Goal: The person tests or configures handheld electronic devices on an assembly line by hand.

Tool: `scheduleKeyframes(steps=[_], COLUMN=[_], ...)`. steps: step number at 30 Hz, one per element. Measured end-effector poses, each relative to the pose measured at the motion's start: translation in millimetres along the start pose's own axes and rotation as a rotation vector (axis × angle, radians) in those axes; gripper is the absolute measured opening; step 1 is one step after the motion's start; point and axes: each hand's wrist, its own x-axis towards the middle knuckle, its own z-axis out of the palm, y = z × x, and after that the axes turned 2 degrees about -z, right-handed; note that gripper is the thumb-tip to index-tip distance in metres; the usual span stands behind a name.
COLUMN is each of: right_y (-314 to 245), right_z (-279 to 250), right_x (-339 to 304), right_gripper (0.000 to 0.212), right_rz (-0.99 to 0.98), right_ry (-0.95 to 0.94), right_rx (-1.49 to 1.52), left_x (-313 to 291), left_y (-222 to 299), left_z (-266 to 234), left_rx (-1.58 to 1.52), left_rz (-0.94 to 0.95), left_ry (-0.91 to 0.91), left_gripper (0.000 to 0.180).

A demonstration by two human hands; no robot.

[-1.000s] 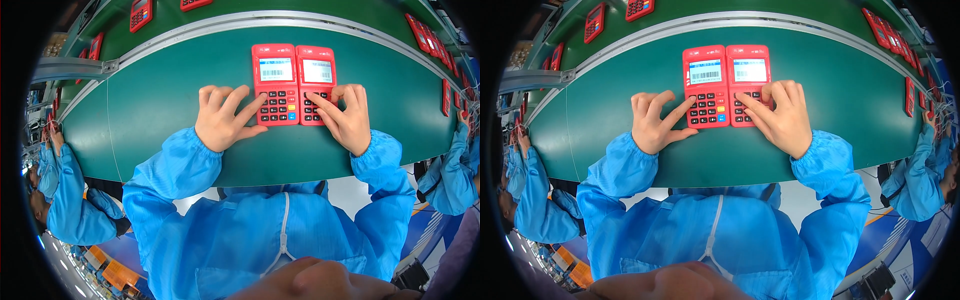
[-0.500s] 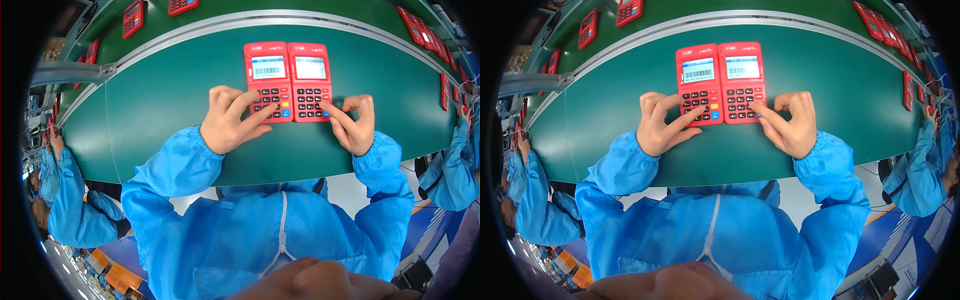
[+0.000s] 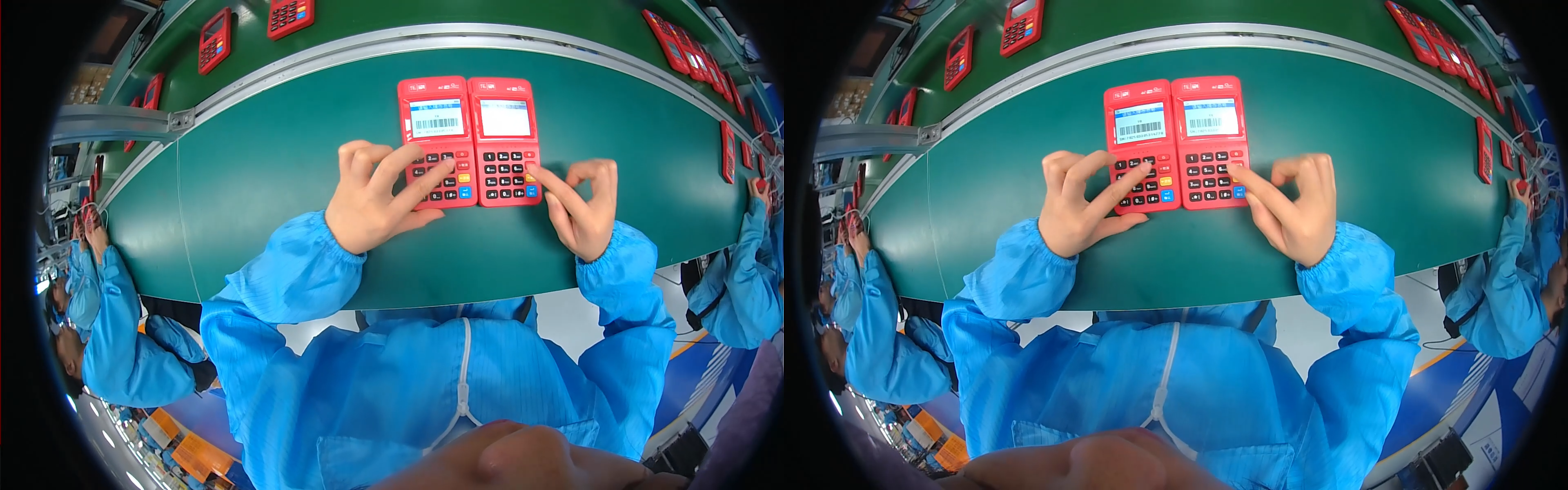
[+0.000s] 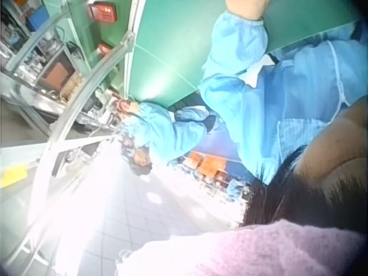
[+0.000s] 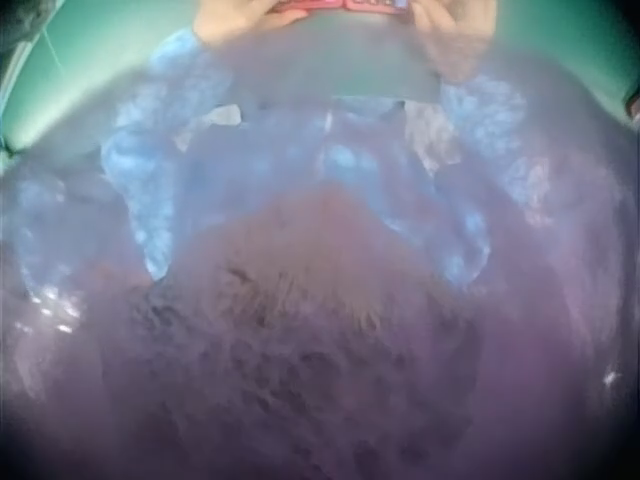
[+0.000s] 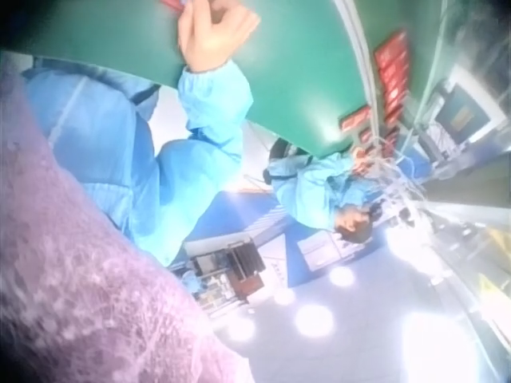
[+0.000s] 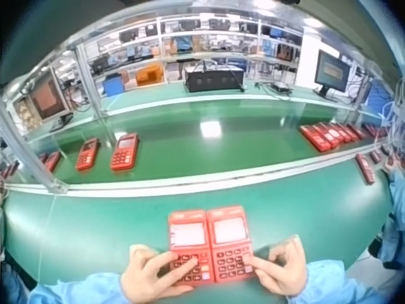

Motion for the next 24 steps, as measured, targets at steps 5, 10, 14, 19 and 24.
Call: scheduleKeyframes(steps=[5, 10, 14, 19, 24], right_y=[3.1, -3.6, -3.2, -7.7, -10.7], right_z=[8.9, 8.6, 11.6, 11.1, 13.8], right_x=[14.0, 19.4, 20.6, 15.5, 21.7], right_gripper=[0.034, 0.034, 0.036, 0.040, 0.038], right_rz=[0.017, -0.052, -0.057, -0.171, -0.205], right_ry=[0.008, -0.050, -0.017, 0.005, -0.040], right_rx=[-0.049, -0.161, -0.121, -0.035, -0.059], left_x=[5.9, 7.7, 3.3, -21.1, -17.9], left_y=[-8.4, -8.4, -6.0, -1.7, -9.4], left_z=[4.5, 2.6, 1.5, -6.9, -11.8], left_rx=[0.097, 0.073, 0.037, 0.055, 0.065], left_rz=[0.045, 0.038, -0.023, -0.023, 0.008], left_ry=[-0.019, -0.054, -0.067, 0.070, 0.058], left_gripper=[0.063, 0.063, 0.065, 0.054, 0.044])
